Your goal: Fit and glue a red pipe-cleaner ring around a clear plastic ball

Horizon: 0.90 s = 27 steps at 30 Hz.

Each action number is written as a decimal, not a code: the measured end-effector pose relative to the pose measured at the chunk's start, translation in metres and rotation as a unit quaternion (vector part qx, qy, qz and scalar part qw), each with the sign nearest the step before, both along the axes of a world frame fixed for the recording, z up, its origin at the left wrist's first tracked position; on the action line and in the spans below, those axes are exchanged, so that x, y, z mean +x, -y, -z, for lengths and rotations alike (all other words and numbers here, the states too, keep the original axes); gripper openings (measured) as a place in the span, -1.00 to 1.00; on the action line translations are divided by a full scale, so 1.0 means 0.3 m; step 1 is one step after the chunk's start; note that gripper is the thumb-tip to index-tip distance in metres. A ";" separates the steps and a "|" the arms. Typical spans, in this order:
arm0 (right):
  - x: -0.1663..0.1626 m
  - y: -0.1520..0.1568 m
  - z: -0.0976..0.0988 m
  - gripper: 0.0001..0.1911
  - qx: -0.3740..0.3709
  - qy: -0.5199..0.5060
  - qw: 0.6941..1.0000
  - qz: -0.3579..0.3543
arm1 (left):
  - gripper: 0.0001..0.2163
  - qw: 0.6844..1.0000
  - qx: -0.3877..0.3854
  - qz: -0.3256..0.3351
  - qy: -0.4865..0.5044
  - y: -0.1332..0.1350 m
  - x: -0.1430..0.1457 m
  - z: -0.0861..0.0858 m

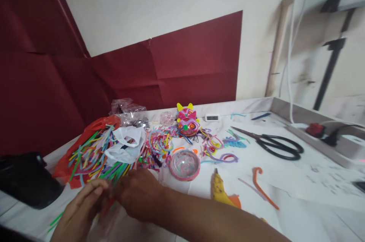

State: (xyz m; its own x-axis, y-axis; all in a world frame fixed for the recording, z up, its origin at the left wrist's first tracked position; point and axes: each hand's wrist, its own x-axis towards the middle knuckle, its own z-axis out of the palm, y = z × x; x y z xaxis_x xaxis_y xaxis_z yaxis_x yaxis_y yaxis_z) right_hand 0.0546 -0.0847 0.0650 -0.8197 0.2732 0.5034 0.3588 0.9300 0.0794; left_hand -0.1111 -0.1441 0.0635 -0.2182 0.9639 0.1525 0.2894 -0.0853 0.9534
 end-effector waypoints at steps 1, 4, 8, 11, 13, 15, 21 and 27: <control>0.005 -0.004 -0.008 -0.89 -0.017 -0.010 1.000 0.008 | -0.72 0.998 0.022 0.005 -0.051 -0.036 -0.008 0.002; 0.035 -0.011 -0.047 -0.83 -0.090 -0.060 0.994 0.012 | -0.61 0.979 0.099 0.061 -0.165 -0.147 -0.031 0.030; 0.088 0.006 -0.103 -0.84 -0.150 -0.112 0.982 0.009 | -0.71 0.940 0.106 0.155 -0.285 -0.249 -0.047 0.097; 0.137 0.031 -0.149 -0.82 -0.188 -0.179 0.965 -0.014 | -0.70 0.926 0.109 0.140 -0.333 -0.283 -0.044 0.119; 0.175 0.051 -0.185 -0.76 -0.222 -0.225 0.948 -0.038 | -0.68 0.917 0.110 0.122 -0.365 -0.294 -0.038 0.114; 0.214 0.067 -0.220 -0.68 -0.237 -0.254 0.936 -0.050 | -0.66 0.912 0.106 0.113 -0.381 -0.302 -0.030 0.101; 0.306 0.063 -0.253 -0.57 -0.265 -0.306 0.914 -0.026 | -0.66 0.888 0.077 0.115 -0.439 -0.321 -0.022 0.061; 0.433 0.037 -0.269 -0.62 -0.307 -0.476 0.824 0.038 | -0.69 0.856 0.022 0.075 -0.512 -0.323 -0.045 0.042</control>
State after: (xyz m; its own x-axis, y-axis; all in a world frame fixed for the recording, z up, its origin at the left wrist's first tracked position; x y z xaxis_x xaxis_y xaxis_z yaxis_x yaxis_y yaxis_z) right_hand 0.1845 -0.0959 0.1457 -0.1024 0.7477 0.6561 0.0468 0.6625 -0.7476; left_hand -0.1247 -0.0471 0.0509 0.1772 0.9578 0.2263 0.9534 -0.2241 0.2022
